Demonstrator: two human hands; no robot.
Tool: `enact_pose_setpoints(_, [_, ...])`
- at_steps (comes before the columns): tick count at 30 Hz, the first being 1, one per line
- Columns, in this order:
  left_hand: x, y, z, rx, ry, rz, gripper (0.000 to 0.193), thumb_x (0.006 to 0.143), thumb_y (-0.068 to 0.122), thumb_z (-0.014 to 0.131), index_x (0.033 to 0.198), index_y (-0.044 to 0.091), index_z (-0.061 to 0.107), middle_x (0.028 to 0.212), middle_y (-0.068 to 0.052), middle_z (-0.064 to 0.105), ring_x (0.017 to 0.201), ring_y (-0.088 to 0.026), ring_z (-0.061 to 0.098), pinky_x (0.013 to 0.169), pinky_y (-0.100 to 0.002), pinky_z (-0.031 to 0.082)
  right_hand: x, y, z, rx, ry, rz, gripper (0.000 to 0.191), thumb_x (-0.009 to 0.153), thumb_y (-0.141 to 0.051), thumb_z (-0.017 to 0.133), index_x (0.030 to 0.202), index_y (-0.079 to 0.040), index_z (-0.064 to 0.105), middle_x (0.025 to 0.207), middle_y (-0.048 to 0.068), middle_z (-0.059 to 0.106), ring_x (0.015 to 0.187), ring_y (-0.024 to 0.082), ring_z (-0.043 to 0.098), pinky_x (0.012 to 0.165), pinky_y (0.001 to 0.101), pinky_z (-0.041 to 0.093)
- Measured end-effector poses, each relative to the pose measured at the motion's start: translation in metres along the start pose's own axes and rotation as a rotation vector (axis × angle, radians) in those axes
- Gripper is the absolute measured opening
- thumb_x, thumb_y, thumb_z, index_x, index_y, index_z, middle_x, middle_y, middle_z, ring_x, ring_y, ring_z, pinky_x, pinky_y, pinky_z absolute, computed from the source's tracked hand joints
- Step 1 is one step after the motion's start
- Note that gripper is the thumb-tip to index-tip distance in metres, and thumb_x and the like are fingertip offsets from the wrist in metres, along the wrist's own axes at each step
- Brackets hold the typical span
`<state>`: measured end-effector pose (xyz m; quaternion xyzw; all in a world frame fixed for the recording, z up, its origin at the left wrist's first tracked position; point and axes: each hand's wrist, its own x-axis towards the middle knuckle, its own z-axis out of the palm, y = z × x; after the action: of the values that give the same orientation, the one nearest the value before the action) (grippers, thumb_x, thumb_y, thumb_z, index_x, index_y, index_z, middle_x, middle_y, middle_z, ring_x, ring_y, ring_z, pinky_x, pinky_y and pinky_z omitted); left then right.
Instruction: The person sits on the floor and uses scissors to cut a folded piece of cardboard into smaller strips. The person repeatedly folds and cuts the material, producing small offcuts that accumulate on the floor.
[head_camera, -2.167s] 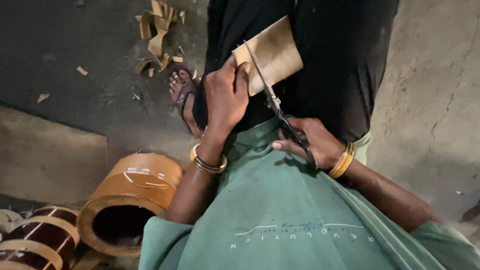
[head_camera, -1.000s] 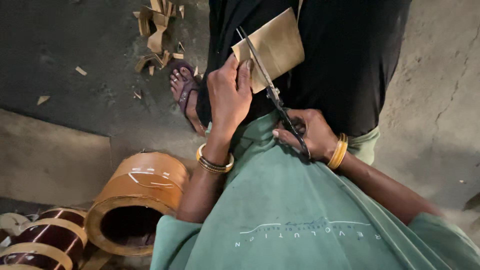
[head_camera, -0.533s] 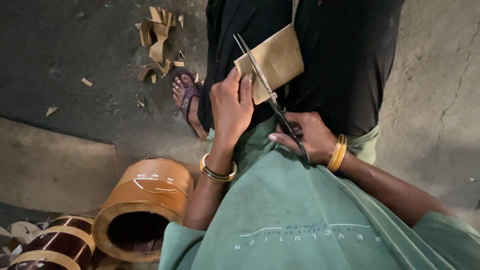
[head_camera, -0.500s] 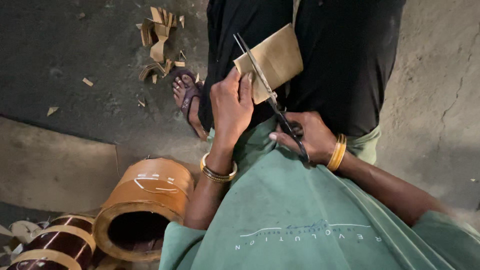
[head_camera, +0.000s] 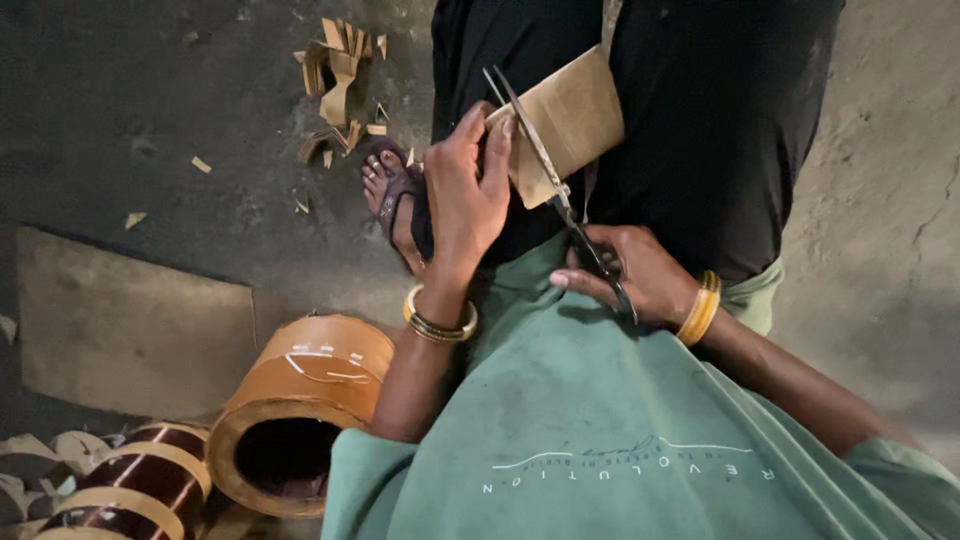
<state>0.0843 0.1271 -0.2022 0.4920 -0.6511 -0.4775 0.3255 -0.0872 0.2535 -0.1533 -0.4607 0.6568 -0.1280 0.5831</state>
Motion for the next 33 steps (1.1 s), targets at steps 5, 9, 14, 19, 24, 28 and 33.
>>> enact_pose_setpoints(5, [-0.010,0.009,0.013,-0.066,0.009,-0.112,0.024,0.104,0.020,0.061,0.106,-0.004,0.065,0.067,-0.019,0.057,0.050,-0.022,0.048,0.050,-0.036,0.039,-0.007,-0.006,-0.014,-0.042,-0.026,-0.218,0.046,0.088,-0.048,0.072,0.088,-0.003,0.062,0.066,0.002,0.057,0.059,0.013,0.056,0.055,0.0319,0.046])
enact_pose_setpoints(9, [-0.007,0.007,0.017,-0.013,0.033,-0.062,0.023,0.105,0.018,0.062,0.109,-0.004,0.064,0.069,-0.019,0.057,0.051,-0.019,0.048,0.051,-0.035,0.039,-0.003,-0.005,-0.016,-0.056,-0.004,-0.207,0.045,0.089,-0.046,0.073,0.086,-0.003,0.062,0.065,0.003,0.056,0.059,0.013,0.053,0.055,0.0325,0.045])
enact_pose_setpoints(14, [-0.001,-0.008,0.019,0.029,0.049,-0.019,0.023,0.104,0.016,0.059,0.114,-0.004,0.064,0.073,-0.020,0.059,0.052,-0.020,0.055,0.052,-0.036,0.042,0.006,0.001,-0.006,0.015,0.049,-0.042,0.038,0.087,-0.037,0.075,0.077,-0.002,0.063,0.058,0.003,0.054,0.054,0.011,0.046,0.050,0.0325,0.041])
enact_pose_setpoints(19, [0.002,-0.014,0.021,0.057,0.103,0.071,0.020,0.109,0.015,0.059,0.114,-0.003,0.063,0.084,-0.020,0.066,0.071,-0.033,0.062,0.065,-0.039,0.049,0.011,-0.002,-0.008,0.070,0.044,0.004,0.040,0.087,-0.037,0.077,0.075,-0.002,0.063,0.058,0.005,0.052,0.055,0.011,0.043,0.050,0.0336,0.037])
enact_pose_setpoints(24, [0.002,0.002,0.021,0.061,0.100,0.070,0.021,0.107,0.017,0.060,0.113,-0.003,0.063,0.084,-0.023,0.063,0.071,-0.036,0.063,0.062,-0.039,0.049,0.015,-0.017,-0.021,-0.010,0.011,-0.077,0.046,0.081,-0.049,0.078,0.080,-0.005,0.064,0.059,0.002,0.057,0.054,0.010,0.052,0.051,0.0317,0.044])
enact_pose_setpoints(28, [0.003,0.009,0.020,0.039,0.027,-0.044,0.020,0.104,0.016,0.060,0.105,-0.004,0.064,0.077,-0.024,0.061,0.060,-0.037,0.058,0.055,-0.040,0.042,0.013,-0.019,-0.028,-0.001,-0.019,-0.020,0.047,0.081,-0.050,0.077,0.080,-0.005,0.063,0.059,0.004,0.055,0.054,0.012,0.050,0.050,0.0346,0.042])
enact_pose_setpoints(33, [0.009,0.001,0.023,0.052,0.012,-0.093,0.019,0.103,0.016,0.061,0.105,-0.003,0.064,0.073,-0.024,0.059,0.058,-0.037,0.059,0.053,-0.039,0.043,0.018,-0.008,-0.021,-0.006,0.028,-0.016,0.045,0.084,-0.045,0.077,0.074,-0.004,0.063,0.056,0.002,0.051,0.052,0.012,0.047,0.050,0.0332,0.039])
